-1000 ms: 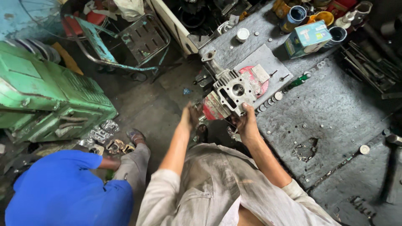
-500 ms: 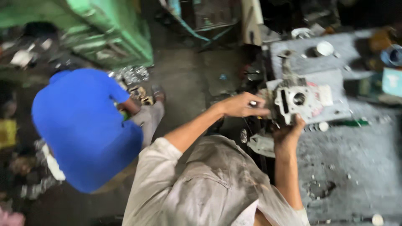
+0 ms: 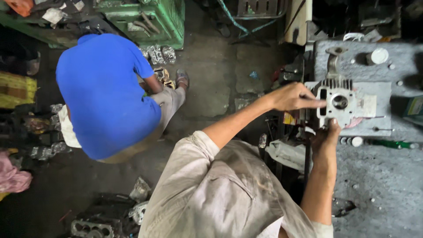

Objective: The person works on a metallic engine cylinder block at a cluttered workbench. They insert a cylindrical metal rod into the cylinder, tap it with a hammer, and repeatedly inspect and rotate the assembly. The person also uses a rag to wipe the part and handles various small tools and components on the bench.

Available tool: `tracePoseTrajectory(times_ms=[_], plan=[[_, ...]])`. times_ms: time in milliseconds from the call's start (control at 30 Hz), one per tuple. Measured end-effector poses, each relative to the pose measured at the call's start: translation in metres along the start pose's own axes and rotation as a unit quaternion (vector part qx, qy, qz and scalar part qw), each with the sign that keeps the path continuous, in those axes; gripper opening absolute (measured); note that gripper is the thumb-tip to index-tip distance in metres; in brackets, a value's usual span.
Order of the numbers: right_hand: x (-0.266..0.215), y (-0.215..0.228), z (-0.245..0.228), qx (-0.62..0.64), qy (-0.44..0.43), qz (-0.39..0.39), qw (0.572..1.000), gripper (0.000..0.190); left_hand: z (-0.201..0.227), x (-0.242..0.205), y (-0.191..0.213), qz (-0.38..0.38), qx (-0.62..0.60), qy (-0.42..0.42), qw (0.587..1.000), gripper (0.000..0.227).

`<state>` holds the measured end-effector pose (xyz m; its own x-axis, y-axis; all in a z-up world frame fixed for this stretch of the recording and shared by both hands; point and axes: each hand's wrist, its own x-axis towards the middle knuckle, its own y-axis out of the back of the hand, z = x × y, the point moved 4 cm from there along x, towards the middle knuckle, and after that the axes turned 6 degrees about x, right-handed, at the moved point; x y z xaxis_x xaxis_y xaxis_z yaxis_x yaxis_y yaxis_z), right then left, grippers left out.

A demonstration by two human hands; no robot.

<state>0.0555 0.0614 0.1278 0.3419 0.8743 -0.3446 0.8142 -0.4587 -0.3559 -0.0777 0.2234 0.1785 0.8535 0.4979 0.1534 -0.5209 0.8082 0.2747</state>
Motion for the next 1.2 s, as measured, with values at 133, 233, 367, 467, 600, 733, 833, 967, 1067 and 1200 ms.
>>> tracePoseTrajectory(times_ms=[133, 233, 367, 467, 600, 733, 833, 967, 1067, 1200], plan=[[0.004, 0.004, 0.005, 0.017, -0.011, 0.016, 1.0, 0.076, -0.02, 0.001, -0.008, 0.082, 0.126, 0.112, 0.982, 0.065], [0.007, 0.008, 0.005, -0.002, -0.008, 0.005, 1.0, 0.077, -0.01, -0.002, -0.005, 0.224, 0.091, 0.021, 0.97, 0.053], [0.005, 0.018, 0.005, -0.022, -0.025, 0.013, 0.999, 0.079, 0.008, -0.035, -0.034, 0.108, 0.157, 0.023, 0.981, 0.06], [0.006, 0.019, 0.008, -0.009, -0.02, 0.005, 1.0, 0.08, 0.032, -0.062, -0.034, 0.121, 0.181, -0.012, 0.976, 0.051], [0.014, 0.024, 0.012, -0.003, -0.037, 0.008, 0.999, 0.08, 0.054, -0.062, -0.022, 0.056, 0.167, 0.0, 0.984, 0.045], [0.014, 0.042, 0.024, 0.014, -0.022, -0.018, 1.0, 0.077, 0.058, -0.057, -0.018, -0.042, 0.206, 0.011, 0.978, 0.038], [0.015, 0.051, 0.038, 0.027, -0.025, 0.002, 0.999, 0.072, 0.066, -0.044, -0.011, -0.152, -0.066, -0.119, 0.979, 0.045], [0.011, 0.058, 0.042, 0.015, -0.055, 0.027, 0.998, 0.077, 0.06, -0.024, -0.024, -0.256, -0.022, -0.072, 0.964, 0.046], [0.0, 0.052, 0.042, 0.007, -0.071, 0.084, 0.994, 0.078, 0.057, -0.026, -0.029, -0.288, 0.042, -0.088, 0.953, 0.042], [-0.014, 0.034, 0.036, 0.043, -0.117, 0.056, 0.991, 0.085, 0.047, -0.024, -0.033, -0.372, 0.05, -0.15, 0.914, 0.037]])
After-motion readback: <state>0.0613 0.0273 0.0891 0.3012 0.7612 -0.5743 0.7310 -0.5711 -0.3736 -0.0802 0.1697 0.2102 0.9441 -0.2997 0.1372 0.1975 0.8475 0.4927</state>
